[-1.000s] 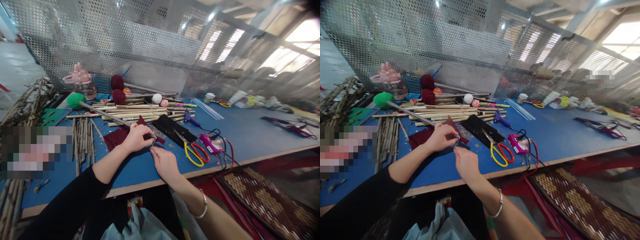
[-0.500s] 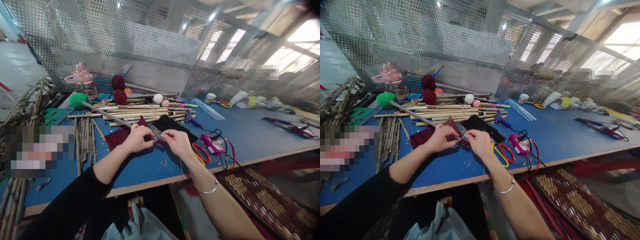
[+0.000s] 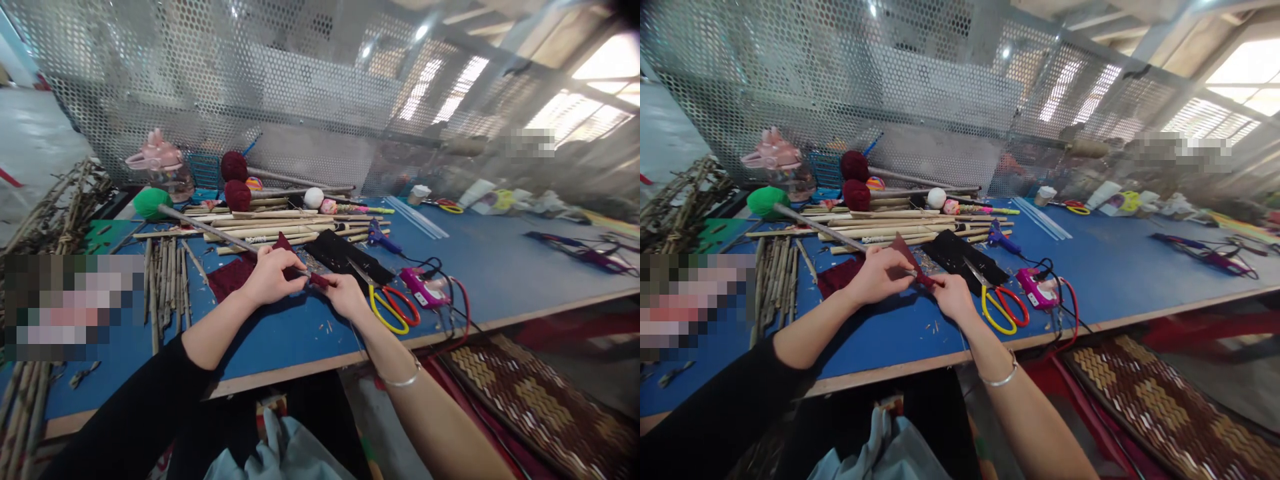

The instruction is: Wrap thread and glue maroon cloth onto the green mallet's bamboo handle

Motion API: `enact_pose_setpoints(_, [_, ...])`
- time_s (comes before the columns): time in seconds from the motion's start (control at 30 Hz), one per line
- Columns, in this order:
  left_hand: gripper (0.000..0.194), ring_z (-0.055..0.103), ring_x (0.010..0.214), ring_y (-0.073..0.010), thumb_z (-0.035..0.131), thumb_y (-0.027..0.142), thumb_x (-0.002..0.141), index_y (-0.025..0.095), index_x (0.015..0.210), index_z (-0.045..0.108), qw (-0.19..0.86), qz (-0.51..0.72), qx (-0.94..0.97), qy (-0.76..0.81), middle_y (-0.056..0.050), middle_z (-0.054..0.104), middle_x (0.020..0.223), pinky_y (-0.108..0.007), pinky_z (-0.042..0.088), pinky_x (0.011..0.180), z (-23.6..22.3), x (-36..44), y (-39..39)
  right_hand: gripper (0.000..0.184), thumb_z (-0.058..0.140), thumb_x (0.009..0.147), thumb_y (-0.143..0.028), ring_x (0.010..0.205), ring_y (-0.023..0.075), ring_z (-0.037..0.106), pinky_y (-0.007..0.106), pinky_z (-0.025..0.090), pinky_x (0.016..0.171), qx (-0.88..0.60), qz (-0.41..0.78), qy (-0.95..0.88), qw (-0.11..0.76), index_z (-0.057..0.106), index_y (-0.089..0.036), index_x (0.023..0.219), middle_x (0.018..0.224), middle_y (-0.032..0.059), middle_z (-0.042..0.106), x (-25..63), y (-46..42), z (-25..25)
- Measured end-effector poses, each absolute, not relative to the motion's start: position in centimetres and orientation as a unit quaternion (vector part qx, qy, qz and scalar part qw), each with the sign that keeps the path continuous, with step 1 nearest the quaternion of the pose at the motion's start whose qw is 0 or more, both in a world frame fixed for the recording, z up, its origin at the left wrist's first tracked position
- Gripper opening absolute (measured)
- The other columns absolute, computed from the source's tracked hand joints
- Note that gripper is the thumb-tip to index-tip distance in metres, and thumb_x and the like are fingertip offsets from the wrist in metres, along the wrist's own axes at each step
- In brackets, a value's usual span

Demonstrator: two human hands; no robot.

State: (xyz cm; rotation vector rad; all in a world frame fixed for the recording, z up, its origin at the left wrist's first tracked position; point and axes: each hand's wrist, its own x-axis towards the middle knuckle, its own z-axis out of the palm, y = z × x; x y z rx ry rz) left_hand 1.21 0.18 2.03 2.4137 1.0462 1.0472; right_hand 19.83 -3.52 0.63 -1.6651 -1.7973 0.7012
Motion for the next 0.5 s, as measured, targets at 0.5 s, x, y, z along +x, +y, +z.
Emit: enact_pose_setpoints(0.5, [0.017,0.057,0.081,-0.0156,0.059,0.037,0.070,0.023,0.080,0.061,0.155,0.341,0.857,0.353,0.002,0.068,0.083,-0.036,0.024,0.082,1.7,1.2,0.5,0.024,0.044,0.086,-0.027,0.079,0.0150,0.061,0.022,0.038,0.068,-0.564,0.050,-0.794,0.220,0.068,-0.023,0.085,0.086,0.0027,0.069,17.8,-6.9,5.8])
